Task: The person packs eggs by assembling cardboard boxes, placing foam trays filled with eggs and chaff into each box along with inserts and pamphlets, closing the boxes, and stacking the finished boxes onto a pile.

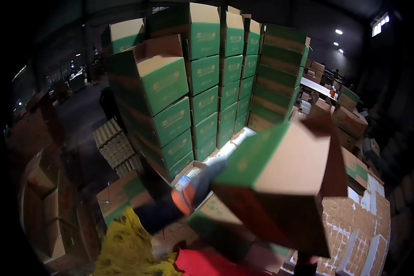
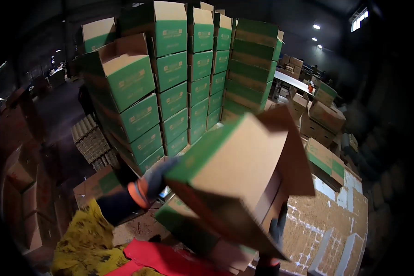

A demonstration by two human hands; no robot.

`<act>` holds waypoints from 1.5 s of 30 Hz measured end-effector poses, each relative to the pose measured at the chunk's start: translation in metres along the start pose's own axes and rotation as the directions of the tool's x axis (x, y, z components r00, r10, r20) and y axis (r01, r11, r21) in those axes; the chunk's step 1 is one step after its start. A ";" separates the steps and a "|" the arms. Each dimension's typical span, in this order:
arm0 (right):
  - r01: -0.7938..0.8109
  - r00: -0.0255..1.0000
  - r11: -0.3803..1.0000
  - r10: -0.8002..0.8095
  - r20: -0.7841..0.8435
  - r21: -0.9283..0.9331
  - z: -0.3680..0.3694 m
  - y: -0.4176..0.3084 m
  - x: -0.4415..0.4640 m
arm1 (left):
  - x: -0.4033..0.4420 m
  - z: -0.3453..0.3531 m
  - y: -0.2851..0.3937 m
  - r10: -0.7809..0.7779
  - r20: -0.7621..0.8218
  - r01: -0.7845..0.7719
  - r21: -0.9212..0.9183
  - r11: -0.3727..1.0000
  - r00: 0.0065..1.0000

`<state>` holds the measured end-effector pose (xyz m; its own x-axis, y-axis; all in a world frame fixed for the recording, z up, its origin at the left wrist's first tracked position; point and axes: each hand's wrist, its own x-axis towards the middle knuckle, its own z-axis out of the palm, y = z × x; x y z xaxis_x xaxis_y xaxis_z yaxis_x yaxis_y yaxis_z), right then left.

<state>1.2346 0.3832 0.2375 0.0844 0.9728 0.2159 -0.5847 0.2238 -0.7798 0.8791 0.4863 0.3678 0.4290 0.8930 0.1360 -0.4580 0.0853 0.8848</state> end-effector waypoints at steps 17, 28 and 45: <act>0.526 0.797 0.836 -0.549 0.252 0.159 0.461 0.013 0.285 | 0.090 -0.258 0.552 0.428 0.744 -0.844 0.347 0.410 0.513; 0.719 0.690 0.695 -0.710 0.138 -0.018 0.561 0.025 0.315 | 0.113 -0.438 0.526 0.488 0.555 -0.721 0.638 0.269 0.673; 0.822 -0.006 -0.326 -0.824 0.566 -0.467 0.554 0.064 0.299 | 0.073 -0.469 0.467 0.788 0.616 -0.048 0.787 -0.615 -0.004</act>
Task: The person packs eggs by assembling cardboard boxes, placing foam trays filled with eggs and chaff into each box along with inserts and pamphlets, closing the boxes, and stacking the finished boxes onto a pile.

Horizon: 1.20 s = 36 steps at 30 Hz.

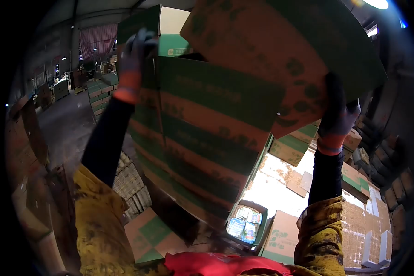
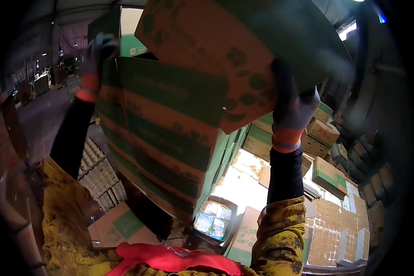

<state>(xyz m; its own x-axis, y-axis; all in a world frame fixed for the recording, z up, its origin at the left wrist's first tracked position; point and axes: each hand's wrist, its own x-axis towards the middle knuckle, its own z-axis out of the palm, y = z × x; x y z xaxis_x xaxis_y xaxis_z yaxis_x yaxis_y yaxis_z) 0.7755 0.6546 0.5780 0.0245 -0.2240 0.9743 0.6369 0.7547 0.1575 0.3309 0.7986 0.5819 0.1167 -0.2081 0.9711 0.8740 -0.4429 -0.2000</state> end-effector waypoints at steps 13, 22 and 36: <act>0.373 0.913 0.920 -0.341 0.223 -0.121 0.011 0.022 0.020 | -0.088 0.039 0.049 -0.667 0.498 0.748 -0.650 0.135 0.554; -0.348 0.890 0.808 0.127 0.437 0.475 0.076 0.044 0.053 | -0.120 0.050 0.061 -0.365 0.347 0.374 0.043 0.926 0.864; -0.279 0.959 0.642 0.221 0.177 0.714 0.109 0.038 0.016 | -0.099 0.062 0.133 -0.599 -0.046 0.563 -0.290 0.774 0.800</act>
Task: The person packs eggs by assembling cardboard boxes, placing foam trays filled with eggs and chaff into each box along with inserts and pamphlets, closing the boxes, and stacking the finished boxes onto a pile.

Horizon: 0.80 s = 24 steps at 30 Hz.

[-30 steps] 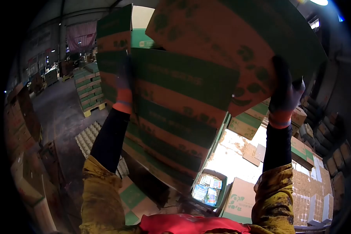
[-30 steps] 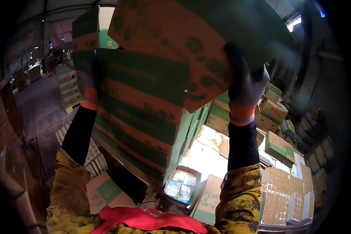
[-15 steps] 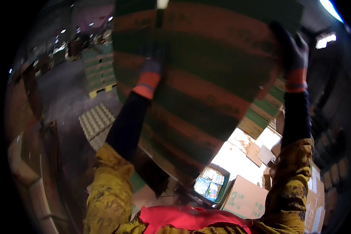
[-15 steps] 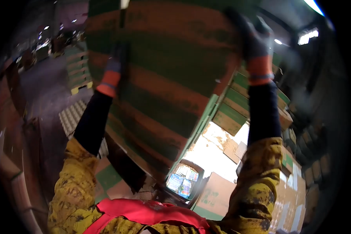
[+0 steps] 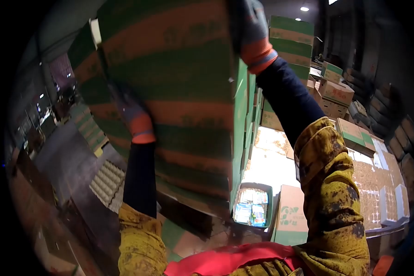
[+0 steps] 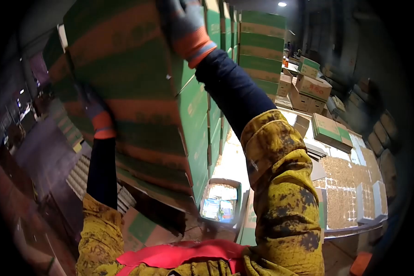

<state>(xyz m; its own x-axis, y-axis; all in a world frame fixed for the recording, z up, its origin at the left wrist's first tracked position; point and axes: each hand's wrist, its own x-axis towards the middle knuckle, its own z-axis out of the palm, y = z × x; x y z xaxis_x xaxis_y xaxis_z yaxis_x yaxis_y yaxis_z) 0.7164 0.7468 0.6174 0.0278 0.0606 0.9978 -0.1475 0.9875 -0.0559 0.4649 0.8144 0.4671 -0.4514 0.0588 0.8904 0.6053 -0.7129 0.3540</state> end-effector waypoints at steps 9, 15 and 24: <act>0.282 0.951 0.849 -0.310 0.010 -0.447 -0.028 0.046 -0.004 | -0.014 0.008 0.031 0.211 0.081 -0.224 0.224 0.949 0.974; -0.064 0.997 0.876 0.035 -0.068 -0.479 -0.043 0.002 -0.075 | -0.018 -0.004 -0.003 0.285 0.172 -0.329 0.340 0.881 0.943; -0.787 0.498 0.317 0.833 -0.242 -0.528 -0.182 -0.194 -0.395 | -0.135 -0.029 0.118 -0.129 0.357 0.224 -0.238 0.945 0.925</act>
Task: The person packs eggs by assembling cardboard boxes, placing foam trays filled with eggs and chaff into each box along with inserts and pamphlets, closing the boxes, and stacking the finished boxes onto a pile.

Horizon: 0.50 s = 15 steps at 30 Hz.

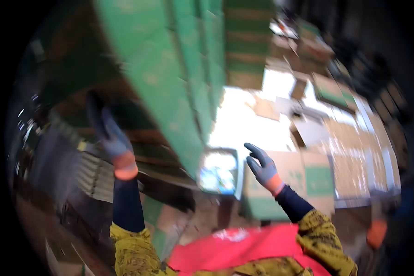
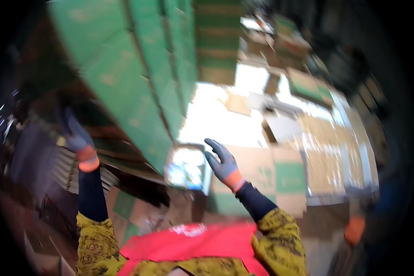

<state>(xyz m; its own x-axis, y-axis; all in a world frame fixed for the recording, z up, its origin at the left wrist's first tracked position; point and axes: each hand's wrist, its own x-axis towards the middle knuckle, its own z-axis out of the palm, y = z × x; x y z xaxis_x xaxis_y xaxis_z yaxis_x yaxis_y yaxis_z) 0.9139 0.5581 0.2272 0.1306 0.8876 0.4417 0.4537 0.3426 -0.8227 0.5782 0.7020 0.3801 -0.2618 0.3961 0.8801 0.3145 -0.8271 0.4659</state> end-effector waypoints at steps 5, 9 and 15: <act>-0.301 0.945 0.921 0.254 -0.208 -0.245 -0.152 0.089 -0.134 | -0.230 0.105 0.122 0.060 0.757 -0.066 -0.023 0.998 0.650; -0.544 0.797 0.774 0.356 -0.488 -0.324 -0.299 0.165 -0.183 | -0.375 0.190 0.111 -0.385 0.755 0.074 0.411 0.909 0.530; -0.539 0.841 0.534 0.302 -0.449 -0.651 -0.293 0.285 -0.230 | -0.453 0.244 0.066 -0.803 0.303 0.121 0.901 0.417 0.513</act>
<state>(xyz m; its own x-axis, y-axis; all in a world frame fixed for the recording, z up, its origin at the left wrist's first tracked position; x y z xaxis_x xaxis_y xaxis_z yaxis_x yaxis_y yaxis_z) 1.2715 0.3615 -0.0035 0.6421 0.7120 0.2841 0.7462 -0.4957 -0.4443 0.9406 0.5652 0.0346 -0.1103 0.9884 0.1049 0.9216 0.0622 0.3832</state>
